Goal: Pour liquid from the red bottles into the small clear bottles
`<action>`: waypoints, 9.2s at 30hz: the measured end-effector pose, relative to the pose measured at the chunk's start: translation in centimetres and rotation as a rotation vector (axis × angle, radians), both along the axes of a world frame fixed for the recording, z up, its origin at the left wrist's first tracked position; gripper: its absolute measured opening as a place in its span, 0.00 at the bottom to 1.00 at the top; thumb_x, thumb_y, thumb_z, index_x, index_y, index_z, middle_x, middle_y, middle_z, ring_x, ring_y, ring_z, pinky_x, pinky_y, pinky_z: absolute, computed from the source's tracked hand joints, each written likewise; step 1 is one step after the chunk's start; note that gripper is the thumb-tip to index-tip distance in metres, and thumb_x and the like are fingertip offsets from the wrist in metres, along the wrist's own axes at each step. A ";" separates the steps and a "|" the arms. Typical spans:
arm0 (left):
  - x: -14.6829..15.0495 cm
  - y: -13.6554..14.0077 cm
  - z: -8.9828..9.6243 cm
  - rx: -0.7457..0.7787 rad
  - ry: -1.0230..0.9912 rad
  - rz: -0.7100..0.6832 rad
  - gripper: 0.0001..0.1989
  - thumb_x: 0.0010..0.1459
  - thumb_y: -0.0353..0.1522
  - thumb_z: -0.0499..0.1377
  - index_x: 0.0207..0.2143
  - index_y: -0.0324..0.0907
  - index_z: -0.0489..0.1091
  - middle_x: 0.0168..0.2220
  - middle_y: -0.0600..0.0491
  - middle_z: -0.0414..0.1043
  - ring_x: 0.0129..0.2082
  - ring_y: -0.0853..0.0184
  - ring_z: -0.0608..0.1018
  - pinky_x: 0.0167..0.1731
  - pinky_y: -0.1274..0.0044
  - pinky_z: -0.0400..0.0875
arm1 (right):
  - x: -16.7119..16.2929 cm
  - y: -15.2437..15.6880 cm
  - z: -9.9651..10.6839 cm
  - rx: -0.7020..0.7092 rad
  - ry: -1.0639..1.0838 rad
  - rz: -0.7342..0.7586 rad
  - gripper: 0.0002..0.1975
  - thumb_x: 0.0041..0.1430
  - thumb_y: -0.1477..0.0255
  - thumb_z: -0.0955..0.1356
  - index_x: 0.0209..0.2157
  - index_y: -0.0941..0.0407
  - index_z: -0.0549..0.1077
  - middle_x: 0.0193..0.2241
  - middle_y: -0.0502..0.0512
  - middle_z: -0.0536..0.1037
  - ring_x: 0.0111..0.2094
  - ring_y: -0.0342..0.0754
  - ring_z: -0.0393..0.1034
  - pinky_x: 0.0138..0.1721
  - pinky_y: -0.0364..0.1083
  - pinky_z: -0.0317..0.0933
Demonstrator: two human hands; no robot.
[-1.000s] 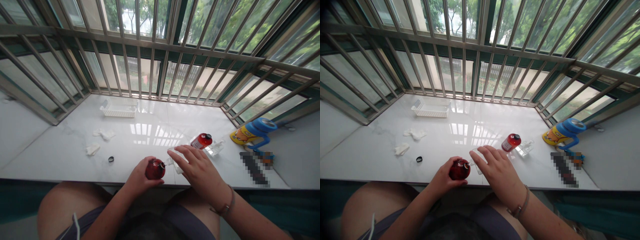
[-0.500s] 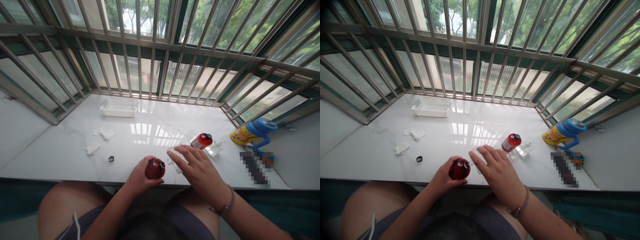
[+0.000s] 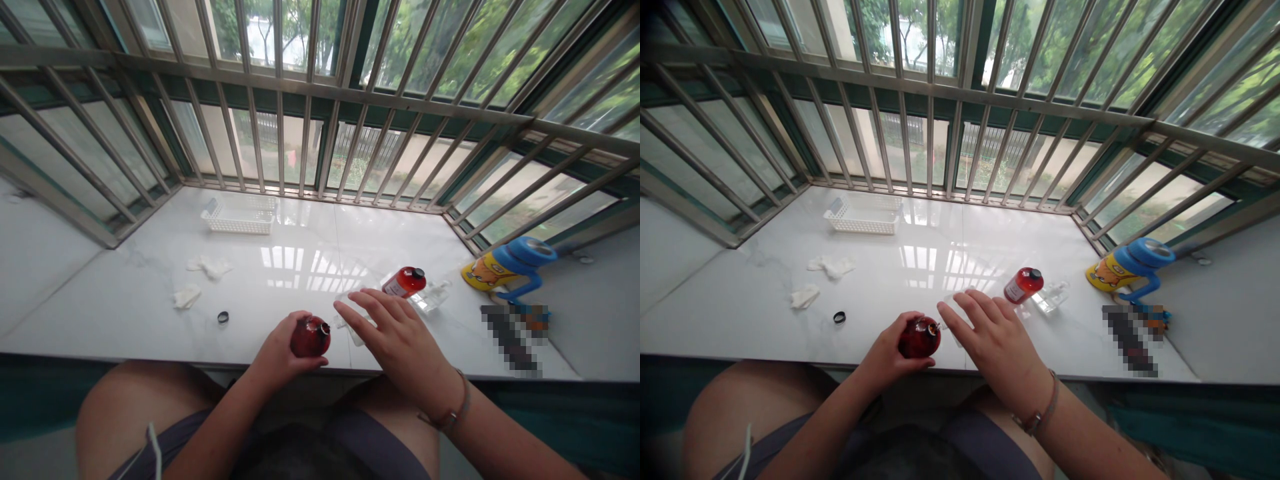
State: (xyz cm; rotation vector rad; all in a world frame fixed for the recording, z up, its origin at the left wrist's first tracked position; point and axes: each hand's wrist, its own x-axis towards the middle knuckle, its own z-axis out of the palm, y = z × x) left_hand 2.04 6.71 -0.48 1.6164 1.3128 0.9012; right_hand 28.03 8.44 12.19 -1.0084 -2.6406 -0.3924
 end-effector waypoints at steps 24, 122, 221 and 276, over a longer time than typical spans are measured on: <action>0.1 0.0 0.4 0.015 -0.008 0.007 0.41 0.45 0.41 0.80 0.59 0.49 0.68 0.58 0.47 0.77 0.57 0.50 0.80 0.60 0.60 0.75 | -0.4 0.1 0.8 0.049 -0.057 0.032 0.27 0.72 0.78 0.67 0.69 0.50 0.69 0.62 0.60 0.77 0.64 0.59 0.67 0.59 0.58 0.60; 0.3 0.7 0.8 -0.020 -0.039 -0.003 0.39 0.46 0.44 0.79 0.58 0.51 0.68 0.56 0.51 0.78 0.52 0.53 0.81 0.54 0.64 0.76 | -1.6 2.1 1.7 0.209 -0.200 0.203 0.23 0.73 0.77 0.66 0.66 0.52 0.72 0.62 0.56 0.79 0.64 0.57 0.67 0.56 0.57 0.61; 1.6 -0.2 1.8 0.026 -0.019 0.025 0.39 0.46 0.41 0.79 0.58 0.49 0.69 0.59 0.48 0.78 0.59 0.51 0.80 0.60 0.60 0.75 | 2.6 0.0 -1.8 -0.405 0.449 -0.015 0.36 0.63 0.80 0.74 0.69 0.48 0.63 0.63 0.63 0.71 0.64 0.60 0.68 0.65 0.63 0.68; 3.6 1.1 3.8 0.042 -0.211 -0.023 0.41 0.42 0.41 0.82 0.57 0.48 0.69 0.52 0.50 0.79 0.53 0.54 0.81 0.55 0.65 0.77 | 0.0 5.1 9.6 -0.242 -0.266 0.326 0.25 0.70 0.76 0.69 0.66 0.50 0.70 0.62 0.61 0.76 0.61 0.60 0.71 0.57 0.60 0.69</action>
